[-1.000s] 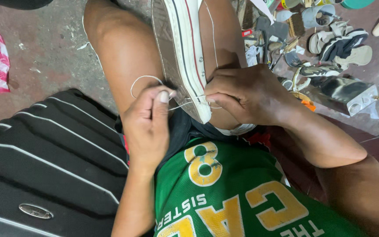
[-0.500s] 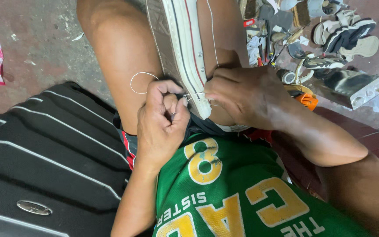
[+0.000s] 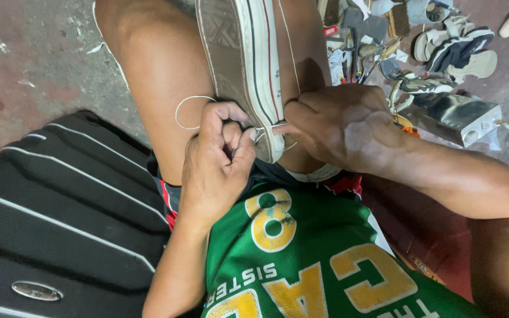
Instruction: The person is sitting on the floor and sewing the sole of a white canvas shoe using a needle and white thread. They repeatedly push the needle through the shoe's edge and pull the thread tight to secure the sole.
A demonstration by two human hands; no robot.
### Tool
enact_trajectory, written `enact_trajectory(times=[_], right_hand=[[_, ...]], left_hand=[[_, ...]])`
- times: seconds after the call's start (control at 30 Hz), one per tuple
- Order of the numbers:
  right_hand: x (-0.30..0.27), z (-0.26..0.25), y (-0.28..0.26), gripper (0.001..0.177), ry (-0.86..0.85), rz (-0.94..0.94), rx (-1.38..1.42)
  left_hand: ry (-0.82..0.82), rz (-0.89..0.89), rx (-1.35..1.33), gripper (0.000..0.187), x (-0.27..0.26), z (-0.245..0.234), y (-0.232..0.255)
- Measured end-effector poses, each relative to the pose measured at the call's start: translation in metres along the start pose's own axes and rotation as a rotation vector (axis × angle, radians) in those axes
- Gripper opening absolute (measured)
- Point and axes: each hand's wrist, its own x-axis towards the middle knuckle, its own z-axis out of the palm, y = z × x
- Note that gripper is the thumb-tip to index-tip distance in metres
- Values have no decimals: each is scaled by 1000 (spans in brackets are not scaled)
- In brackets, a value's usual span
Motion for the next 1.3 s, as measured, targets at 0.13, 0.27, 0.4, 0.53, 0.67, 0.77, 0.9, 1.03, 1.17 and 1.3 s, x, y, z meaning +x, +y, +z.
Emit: enact_trajectory(times=[0.13, 0.27, 0.4, 0.53, 0.67, 0.77, 0.9, 1.03, 1.17, 1.3], right_hand=[[-4, 12, 14, 40, 47, 0, -66], [-6, 18, 26, 59, 86, 13, -108], [-13, 19, 29, 52, 128, -13, 16], [-20, 5, 39, 46, 59, 66, -123], [-31, -9, 53, 47, 86, 132, -128], [-45, -2, 44, 51, 74, 151, -136], [-48, -3, 35, 49, 102, 137, -40], [-43, -12, 26, 48, 122, 125, -36], [-38, -14, 26, 48, 102, 119, -40], [-27, 3, 20, 34, 73, -36, 131]], left_hand=[[-25, -7, -53, 21, 1, 0, 0], [-30, 9, -57, 23, 2, 1, -3], [238, 251, 177, 59, -2, 17, -4], [319, 223, 238, 61, -6, 24, -4], [288, 188, 207, 61, -3, 21, 2], [228, 190, 284, 63, -10, 14, 12], [168, 333, 425, 62, -14, 12, 27], [165, 480, 554, 45, -6, 18, 35], [140, 526, 635, 26, 1, 17, 38], [77, 419, 383, 13, 0, 10, 32]])
